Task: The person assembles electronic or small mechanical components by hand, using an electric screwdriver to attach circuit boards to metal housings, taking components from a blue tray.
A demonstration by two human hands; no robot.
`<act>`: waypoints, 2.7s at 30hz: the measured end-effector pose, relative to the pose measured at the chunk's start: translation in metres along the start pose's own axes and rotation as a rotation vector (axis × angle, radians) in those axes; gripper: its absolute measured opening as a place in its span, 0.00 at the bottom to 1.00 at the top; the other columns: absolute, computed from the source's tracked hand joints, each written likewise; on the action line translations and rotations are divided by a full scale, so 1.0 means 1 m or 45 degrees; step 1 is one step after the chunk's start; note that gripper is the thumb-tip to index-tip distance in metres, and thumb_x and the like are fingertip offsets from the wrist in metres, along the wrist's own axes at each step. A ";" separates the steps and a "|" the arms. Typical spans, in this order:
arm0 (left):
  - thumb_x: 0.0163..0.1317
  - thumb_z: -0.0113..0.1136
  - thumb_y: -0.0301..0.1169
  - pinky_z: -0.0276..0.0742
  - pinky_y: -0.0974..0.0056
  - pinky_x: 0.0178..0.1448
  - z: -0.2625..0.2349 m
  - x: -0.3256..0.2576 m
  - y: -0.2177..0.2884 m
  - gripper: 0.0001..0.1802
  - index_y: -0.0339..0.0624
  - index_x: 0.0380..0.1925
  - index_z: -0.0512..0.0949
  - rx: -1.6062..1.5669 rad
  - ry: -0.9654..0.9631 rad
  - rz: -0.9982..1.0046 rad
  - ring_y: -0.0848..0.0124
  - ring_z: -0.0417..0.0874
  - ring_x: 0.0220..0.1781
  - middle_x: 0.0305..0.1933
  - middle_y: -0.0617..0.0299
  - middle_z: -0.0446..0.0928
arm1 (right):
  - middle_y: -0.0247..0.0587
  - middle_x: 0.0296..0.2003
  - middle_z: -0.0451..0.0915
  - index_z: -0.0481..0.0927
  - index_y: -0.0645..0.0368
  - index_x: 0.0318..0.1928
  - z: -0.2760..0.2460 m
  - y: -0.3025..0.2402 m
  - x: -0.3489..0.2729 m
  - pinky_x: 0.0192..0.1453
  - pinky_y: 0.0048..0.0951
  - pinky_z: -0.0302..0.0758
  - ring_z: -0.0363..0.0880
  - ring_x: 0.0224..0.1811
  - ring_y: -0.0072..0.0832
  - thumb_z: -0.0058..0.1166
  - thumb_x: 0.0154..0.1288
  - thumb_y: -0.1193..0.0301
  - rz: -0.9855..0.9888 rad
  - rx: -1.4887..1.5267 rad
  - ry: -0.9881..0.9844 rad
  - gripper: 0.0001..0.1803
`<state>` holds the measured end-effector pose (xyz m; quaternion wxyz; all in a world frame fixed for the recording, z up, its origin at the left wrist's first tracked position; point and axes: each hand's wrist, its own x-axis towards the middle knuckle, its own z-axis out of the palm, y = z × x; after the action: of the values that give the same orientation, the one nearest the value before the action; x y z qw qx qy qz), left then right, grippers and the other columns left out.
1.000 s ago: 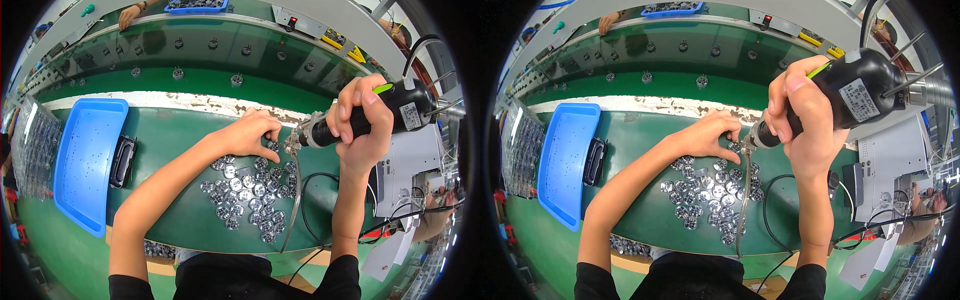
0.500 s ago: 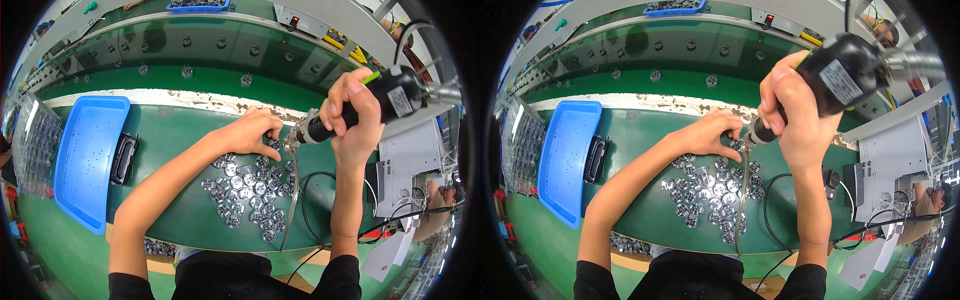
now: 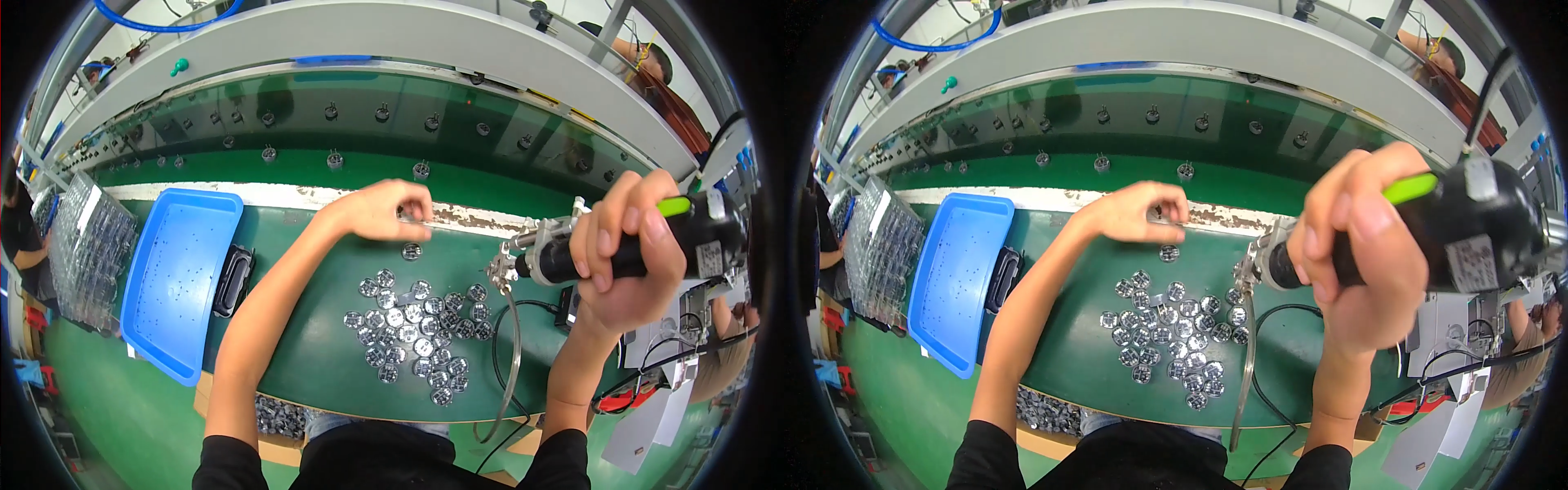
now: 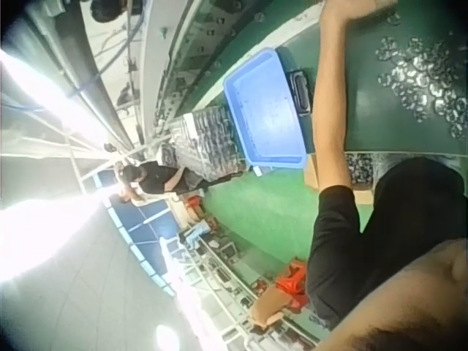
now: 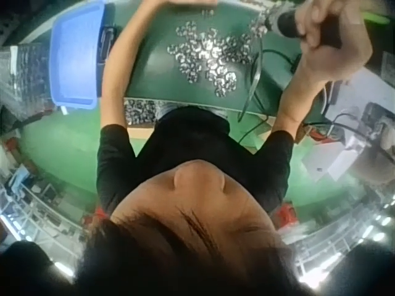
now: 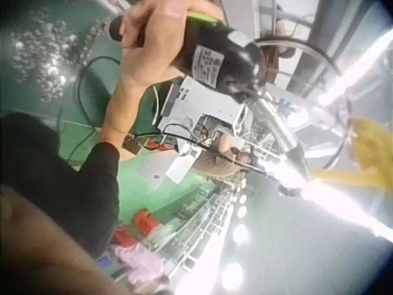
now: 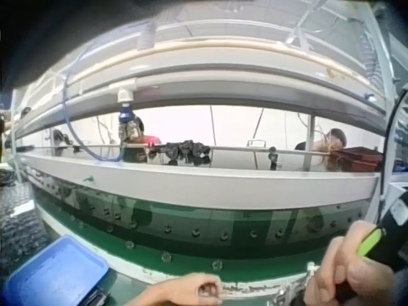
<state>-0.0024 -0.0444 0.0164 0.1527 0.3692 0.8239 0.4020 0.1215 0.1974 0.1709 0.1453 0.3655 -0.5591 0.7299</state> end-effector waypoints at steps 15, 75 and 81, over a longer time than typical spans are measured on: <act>0.52 0.73 0.41 0.74 0.57 0.55 0.039 0.034 -0.007 0.18 0.42 0.38 0.84 0.255 0.450 0.299 0.60 0.78 0.47 0.38 0.60 0.81 | 0.41 0.24 0.69 0.65 0.61 0.34 -0.007 0.024 0.005 0.15 0.19 0.61 0.53 0.08 0.14 0.41 0.71 0.68 0.007 -0.093 0.104 0.10; 0.46 0.78 0.43 0.64 0.58 0.52 0.062 0.009 0.005 0.21 0.45 0.30 0.77 0.127 0.115 0.341 0.66 0.76 0.44 0.31 0.68 0.74 | 0.41 0.25 0.69 0.65 0.60 0.34 0.014 0.037 -0.003 0.18 0.20 0.63 0.54 0.10 0.15 0.41 0.71 0.66 0.278 -0.076 0.186 0.11; 0.45 0.78 0.42 0.64 0.58 0.50 0.062 0.009 0.005 0.21 0.45 0.30 0.76 0.133 0.128 0.350 0.65 0.75 0.43 0.31 0.68 0.73 | 0.41 0.23 0.69 0.65 0.61 0.33 0.013 0.052 0.000 0.16 0.19 0.60 0.50 0.09 0.14 0.39 0.71 0.66 0.248 -0.205 0.083 0.11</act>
<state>0.0278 -0.0023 -0.0186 0.0355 0.4654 0.7919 0.3938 0.0939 0.1684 0.1348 0.1208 0.2729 -0.6437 0.7047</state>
